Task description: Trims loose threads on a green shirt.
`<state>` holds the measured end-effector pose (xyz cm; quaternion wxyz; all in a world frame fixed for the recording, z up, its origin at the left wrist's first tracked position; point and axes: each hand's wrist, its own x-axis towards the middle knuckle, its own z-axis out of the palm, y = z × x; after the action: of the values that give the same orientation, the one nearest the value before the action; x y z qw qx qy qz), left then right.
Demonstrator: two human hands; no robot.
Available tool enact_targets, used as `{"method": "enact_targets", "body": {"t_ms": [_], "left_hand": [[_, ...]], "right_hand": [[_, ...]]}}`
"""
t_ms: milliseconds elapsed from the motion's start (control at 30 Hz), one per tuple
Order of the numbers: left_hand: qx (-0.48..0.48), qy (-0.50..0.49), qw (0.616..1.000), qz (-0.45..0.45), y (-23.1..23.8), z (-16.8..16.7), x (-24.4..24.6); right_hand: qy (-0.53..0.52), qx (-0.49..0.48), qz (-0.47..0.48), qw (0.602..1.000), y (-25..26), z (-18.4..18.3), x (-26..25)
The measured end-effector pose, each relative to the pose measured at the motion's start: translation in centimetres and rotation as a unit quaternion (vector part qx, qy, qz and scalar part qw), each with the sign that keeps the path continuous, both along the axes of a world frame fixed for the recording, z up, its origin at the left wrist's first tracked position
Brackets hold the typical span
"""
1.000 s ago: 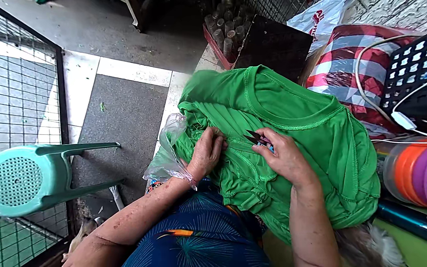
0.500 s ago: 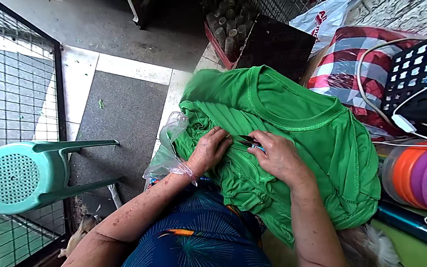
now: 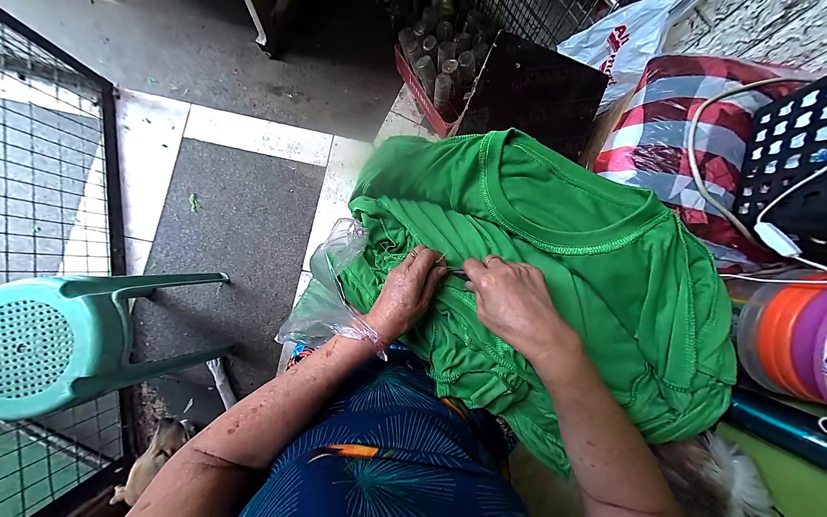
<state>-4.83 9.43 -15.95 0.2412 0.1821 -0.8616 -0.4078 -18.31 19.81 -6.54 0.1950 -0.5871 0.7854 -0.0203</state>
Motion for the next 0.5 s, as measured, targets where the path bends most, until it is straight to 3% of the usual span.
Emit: {"method": "enact_targets", "body": {"t_ms": [100,267,500], "left_hand": [[0.04,-0.022,0.999,0.011,0.0,0.2,0.2],[0.097,-0.013,0.995,0.028,-0.1,-0.1,0.2],[0.119,0.022,0.992,0.028,0.1,-0.7,0.3]], "right_hand": [[-0.021,-0.024,0.0,0.999,0.3,-0.4,-0.6],[-0.058,0.086,-0.015,0.995,-0.6,1.2,-0.9],[-0.012,0.004,0.013,1.0,-0.7,-0.6,0.0]]}}
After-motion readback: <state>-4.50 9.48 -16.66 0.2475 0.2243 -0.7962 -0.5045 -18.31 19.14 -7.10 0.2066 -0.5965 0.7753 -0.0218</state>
